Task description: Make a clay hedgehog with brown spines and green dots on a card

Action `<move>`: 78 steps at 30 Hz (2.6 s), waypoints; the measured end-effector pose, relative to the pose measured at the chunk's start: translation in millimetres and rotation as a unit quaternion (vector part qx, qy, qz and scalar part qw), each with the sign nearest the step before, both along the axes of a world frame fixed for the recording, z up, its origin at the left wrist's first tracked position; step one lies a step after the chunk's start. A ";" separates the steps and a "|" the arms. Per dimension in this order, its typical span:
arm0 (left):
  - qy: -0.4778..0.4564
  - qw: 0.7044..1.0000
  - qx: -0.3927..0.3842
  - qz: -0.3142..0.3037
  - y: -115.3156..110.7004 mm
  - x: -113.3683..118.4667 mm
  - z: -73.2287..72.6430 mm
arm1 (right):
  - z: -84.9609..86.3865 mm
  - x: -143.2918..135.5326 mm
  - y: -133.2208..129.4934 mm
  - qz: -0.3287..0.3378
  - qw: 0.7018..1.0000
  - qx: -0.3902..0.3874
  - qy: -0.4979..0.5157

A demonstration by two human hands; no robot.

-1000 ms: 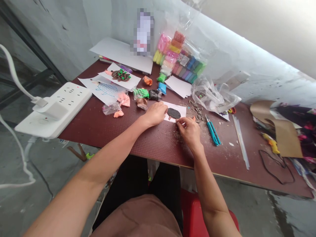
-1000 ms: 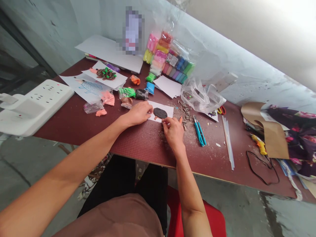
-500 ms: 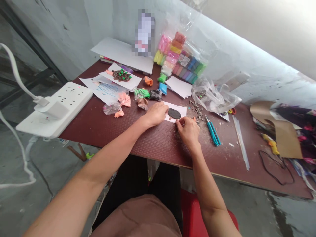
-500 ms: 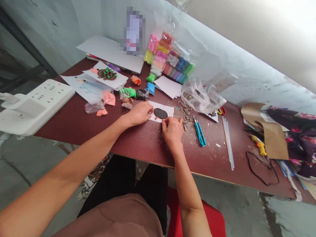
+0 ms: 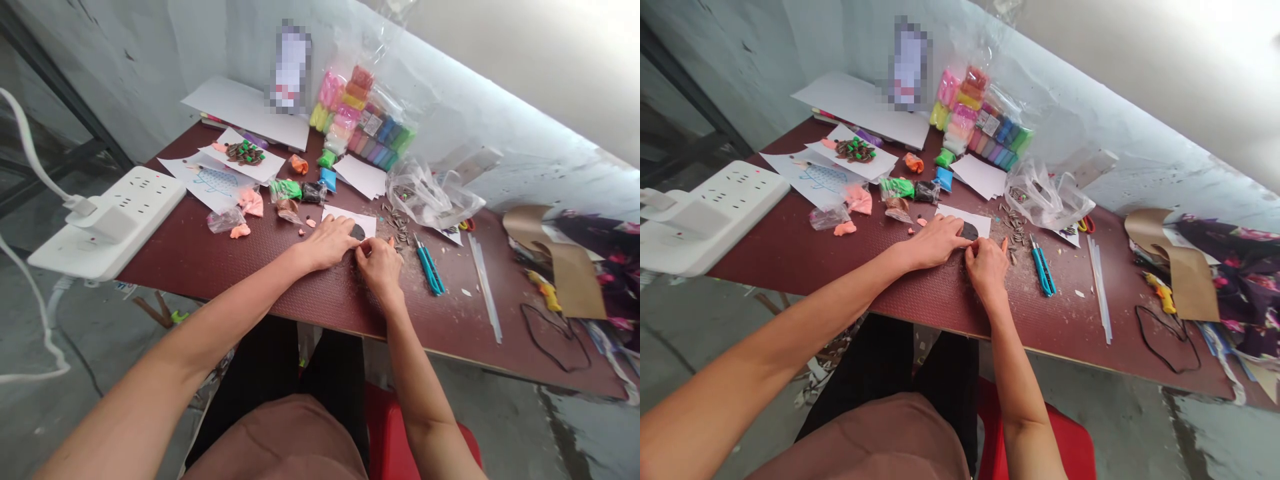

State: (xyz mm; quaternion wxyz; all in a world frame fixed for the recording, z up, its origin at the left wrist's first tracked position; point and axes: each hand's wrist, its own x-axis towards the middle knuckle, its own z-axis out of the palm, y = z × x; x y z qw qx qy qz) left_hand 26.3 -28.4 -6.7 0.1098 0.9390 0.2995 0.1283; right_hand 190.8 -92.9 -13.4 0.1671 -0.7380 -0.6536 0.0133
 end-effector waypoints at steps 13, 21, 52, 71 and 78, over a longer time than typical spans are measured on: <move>0.021 1.000 -0.021 0.002 -1.5 -1.0 7.2 | 9.1 9.4 -8.8 0.061 0.983 -0.015 0.175; 0.008 1.000 -0.025 -0.010 4.3 -3.3 1.7 | 13.1 17.8 -15.7 -0.014 0.959 0.053 0.279; 0.045 0.999 -0.014 -0.005 1.3 -3.2 5.8 | 0.1 5.7 -11.5 0.079 0.997 -0.005 -0.022; 0.021 1.000 -0.022 -0.005 5.7 -7.6 8.1 | -0.5 10.0 -12.4 0.070 0.997 0.024 0.011; 0.035 0.999 -0.029 0.000 4.1 -6.9 10.6 | 1.3 6.8 -13.6 0.080 0.996 0.014 0.025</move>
